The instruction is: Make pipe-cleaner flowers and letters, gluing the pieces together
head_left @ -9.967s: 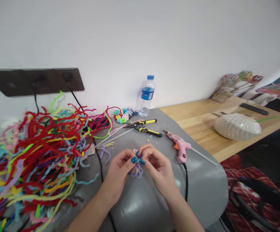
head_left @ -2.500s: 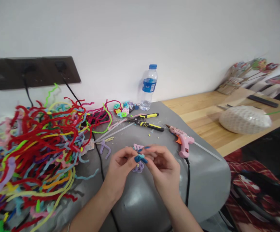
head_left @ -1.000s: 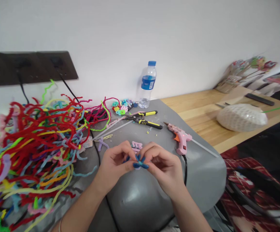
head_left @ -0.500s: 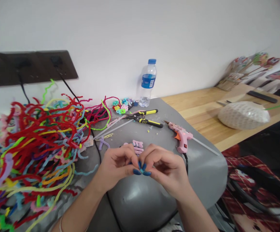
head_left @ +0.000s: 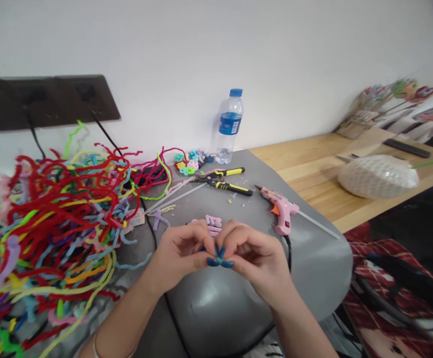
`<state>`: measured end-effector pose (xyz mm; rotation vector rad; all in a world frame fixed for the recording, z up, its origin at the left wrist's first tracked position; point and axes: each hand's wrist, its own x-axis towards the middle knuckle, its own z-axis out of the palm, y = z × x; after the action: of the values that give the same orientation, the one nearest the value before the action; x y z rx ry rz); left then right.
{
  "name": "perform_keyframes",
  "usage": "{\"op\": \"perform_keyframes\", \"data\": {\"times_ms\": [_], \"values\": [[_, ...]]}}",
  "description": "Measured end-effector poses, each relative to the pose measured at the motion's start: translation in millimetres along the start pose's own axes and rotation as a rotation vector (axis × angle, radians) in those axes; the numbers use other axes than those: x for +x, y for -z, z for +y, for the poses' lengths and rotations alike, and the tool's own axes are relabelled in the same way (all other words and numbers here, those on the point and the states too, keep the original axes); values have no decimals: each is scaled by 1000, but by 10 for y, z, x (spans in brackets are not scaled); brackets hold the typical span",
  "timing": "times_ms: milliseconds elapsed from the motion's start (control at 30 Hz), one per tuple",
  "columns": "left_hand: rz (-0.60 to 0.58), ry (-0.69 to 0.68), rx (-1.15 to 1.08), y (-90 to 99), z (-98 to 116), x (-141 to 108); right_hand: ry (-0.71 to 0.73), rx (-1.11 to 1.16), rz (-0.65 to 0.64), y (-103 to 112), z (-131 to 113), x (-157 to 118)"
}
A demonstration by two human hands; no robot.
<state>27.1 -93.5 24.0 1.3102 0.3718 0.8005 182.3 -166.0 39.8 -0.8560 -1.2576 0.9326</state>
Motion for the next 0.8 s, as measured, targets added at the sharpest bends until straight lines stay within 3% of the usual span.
{"op": "perform_keyframes", "data": {"times_ms": [100, 467, 800], "values": [[18, -63, 5, -5, -11, -11, -4, 72, 50, -30, 55, -13], [79, -157, 231, -6, 34, -30, -150, 213, -67, 53, 84, -2], [197, -343, 582, -22, 47, -17, -218, 149, 40, 95, 105, -12]]}}
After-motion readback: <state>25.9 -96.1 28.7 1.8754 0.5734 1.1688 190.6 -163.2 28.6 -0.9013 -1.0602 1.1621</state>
